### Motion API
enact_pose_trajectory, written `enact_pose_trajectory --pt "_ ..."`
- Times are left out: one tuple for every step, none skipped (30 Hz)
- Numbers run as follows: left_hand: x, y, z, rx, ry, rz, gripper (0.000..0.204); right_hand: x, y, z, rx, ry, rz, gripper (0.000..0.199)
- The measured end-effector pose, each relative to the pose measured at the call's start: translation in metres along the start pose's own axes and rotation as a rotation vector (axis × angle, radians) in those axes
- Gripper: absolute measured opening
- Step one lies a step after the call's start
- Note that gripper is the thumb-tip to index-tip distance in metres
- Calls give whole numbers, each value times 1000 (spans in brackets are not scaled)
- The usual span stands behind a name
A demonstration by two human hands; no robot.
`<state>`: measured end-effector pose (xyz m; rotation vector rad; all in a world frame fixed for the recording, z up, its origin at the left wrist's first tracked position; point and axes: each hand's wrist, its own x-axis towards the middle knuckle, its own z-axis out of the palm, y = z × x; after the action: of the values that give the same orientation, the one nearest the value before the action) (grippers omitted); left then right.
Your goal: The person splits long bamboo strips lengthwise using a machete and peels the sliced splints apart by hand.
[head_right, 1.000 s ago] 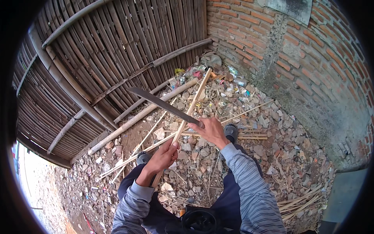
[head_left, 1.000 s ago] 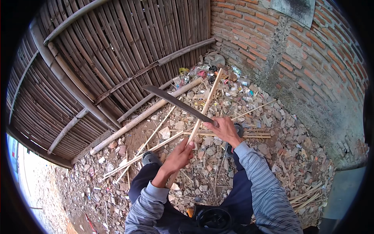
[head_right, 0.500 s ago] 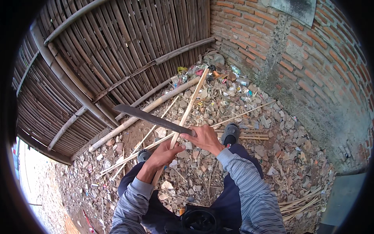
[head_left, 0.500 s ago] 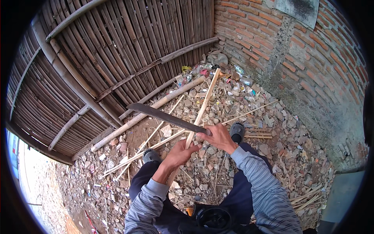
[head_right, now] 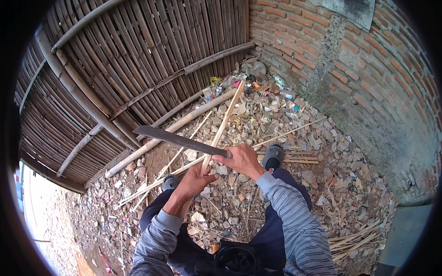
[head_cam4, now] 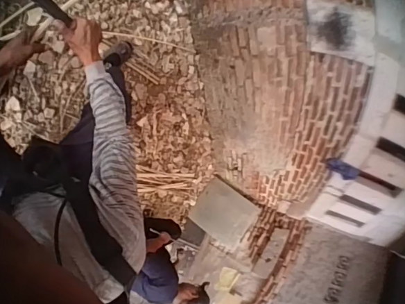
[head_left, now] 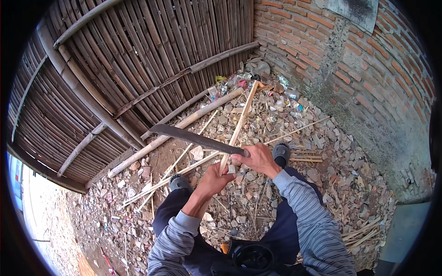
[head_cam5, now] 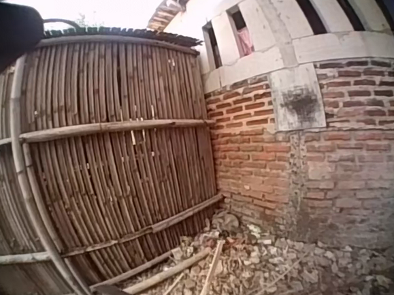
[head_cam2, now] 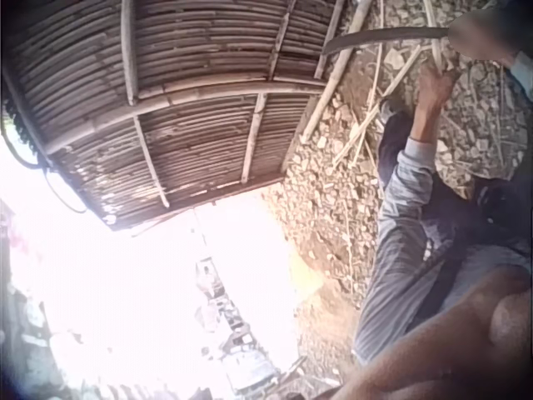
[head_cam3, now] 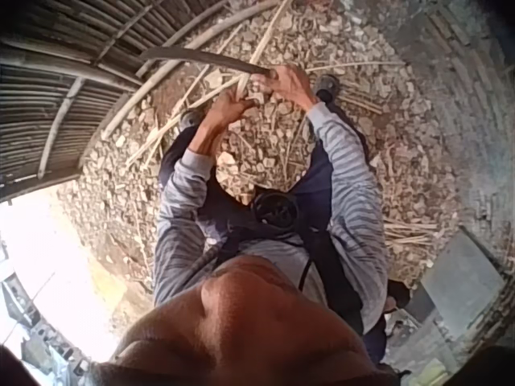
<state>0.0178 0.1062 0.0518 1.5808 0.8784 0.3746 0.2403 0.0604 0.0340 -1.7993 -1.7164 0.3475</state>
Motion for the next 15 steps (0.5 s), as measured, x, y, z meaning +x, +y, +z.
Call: enact_pose_trajectory --pt "-1 2 -1 -1 -3 -23 44 1 0 2 -8 45 -29 66" --pt "0 2 -2 -2 -3 -23 44 1 0 3 -8 45 -29 66" --pt "1 1 -2 -7 -2 -19 43 1 0 6 -20 57 -15 70" --pt "2 2 -2 -13 -2 -16 43 0 -2 7 -33 69 0 75" --pt "2 2 -2 -14 -3 -16 43 -1 -4 8 -35 68 1 75" --pt "1 3 -2 -8 -5 -17 41 -3 -5 8 6 46 33 75" --pt "0 4 -3 0 -3 -20 39 -4 -8 9 48 23 63 75" --pt "0 2 -3 0 -2 -21 39 -6 -9 10 49 22 63 75" --pt "2 -1 -2 7 5 1 39 -7 -10 11 38 21 27 75" --pt "3 -5 -2 16 14 23 39 -8 -11 11 28 19 -12 75" --pt "5 -11 -1 17 18 23 39 -8 -12 11 30 18 -15 75" --pt "6 -18 -1 5 24 64 39 -8 -13 10 9 -4 -29 70" --pt "7 -16 1 -10 22 106 39 -9 -12 9 -17 -26 -34 66" --pt "7 -15 1 -11 17 105 39 -8 -11 8 -18 -26 -29 66" --pt "8 -13 1 18 32 72 39 -6 -9 7 -29 -37 -23 66"
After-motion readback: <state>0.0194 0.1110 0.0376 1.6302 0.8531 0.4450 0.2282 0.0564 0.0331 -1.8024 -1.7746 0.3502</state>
